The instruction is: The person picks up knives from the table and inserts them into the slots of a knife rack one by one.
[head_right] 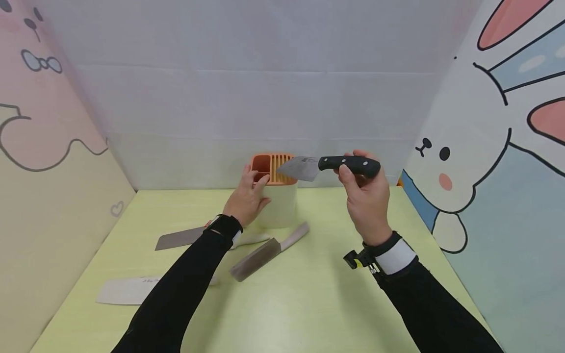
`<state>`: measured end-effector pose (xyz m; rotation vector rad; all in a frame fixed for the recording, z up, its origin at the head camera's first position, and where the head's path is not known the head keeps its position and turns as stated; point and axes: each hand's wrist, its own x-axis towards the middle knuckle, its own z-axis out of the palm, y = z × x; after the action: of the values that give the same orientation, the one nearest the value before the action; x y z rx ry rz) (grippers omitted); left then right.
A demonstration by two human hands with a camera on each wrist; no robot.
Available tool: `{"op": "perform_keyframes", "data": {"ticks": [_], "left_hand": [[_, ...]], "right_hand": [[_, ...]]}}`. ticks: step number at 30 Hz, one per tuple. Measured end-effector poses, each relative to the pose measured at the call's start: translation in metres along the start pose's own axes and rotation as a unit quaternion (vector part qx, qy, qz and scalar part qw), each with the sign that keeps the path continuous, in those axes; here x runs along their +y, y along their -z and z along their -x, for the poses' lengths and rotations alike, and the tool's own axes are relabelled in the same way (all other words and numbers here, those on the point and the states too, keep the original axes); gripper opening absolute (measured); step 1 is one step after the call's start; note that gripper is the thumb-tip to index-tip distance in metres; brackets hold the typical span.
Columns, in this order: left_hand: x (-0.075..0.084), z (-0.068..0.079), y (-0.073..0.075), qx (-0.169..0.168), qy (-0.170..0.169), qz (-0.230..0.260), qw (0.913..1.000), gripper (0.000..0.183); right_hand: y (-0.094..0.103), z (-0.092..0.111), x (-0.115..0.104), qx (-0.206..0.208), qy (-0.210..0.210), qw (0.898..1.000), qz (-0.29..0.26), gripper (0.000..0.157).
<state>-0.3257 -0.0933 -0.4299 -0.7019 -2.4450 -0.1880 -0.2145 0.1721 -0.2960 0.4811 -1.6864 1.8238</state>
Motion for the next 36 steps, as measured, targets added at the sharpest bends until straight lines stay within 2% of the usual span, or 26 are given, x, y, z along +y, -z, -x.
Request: {"op": "perform_keyframes", "data": {"ticks": [8,11,14,17,19,22,24,26,31,36], "left_hand": [[0.002,0.000,0.002,0.000,-0.006,-0.013,0.9999,0.063],[0.003,-0.001,0.003,0.000,-0.007,-0.014,0.9999,0.062],[0.004,-0.001,0.003,0.001,-0.009,-0.012,0.9999,0.062],[0.004,-0.001,0.004,0.002,-0.008,-0.014,0.9999,0.062],[0.004,-0.001,0.004,0.003,-0.007,-0.016,0.9998,0.062],[0.003,-0.001,0.003,0.004,-0.002,-0.007,1.0000,0.061],[0.002,0.000,0.000,0.007,0.002,-0.001,1.0000,0.061],[0.003,0.000,-0.002,0.008,0.005,0.006,0.9999,0.061],[0.004,-0.001,-0.002,0.004,0.010,-0.005,0.9999,0.060],[0.005,-0.004,0.000,-0.002,0.008,-0.007,0.9999,0.060]], "right_hand": [[-0.003,0.000,0.005,-0.013,0.001,0.999,0.036,0.040],[-0.002,0.000,0.006,-0.019,0.005,0.999,0.034,0.040],[-0.003,-0.004,0.007,-0.034,0.021,0.998,0.043,0.041],[-0.007,-0.011,0.007,-0.061,0.058,0.993,0.087,0.043],[-0.011,-0.019,0.006,-0.079,0.095,0.983,0.136,0.044],[-0.018,-0.032,0.004,-0.110,0.148,0.959,0.215,0.043],[-0.025,-0.039,-0.001,-0.129,0.172,0.941,0.260,0.043],[-0.031,-0.048,-0.002,-0.149,0.183,0.929,0.286,0.044],[-0.042,-0.063,0.002,-0.192,0.189,0.914,0.304,0.045],[-0.053,-0.068,0.009,-0.235,0.200,0.896,0.318,0.046]]}}
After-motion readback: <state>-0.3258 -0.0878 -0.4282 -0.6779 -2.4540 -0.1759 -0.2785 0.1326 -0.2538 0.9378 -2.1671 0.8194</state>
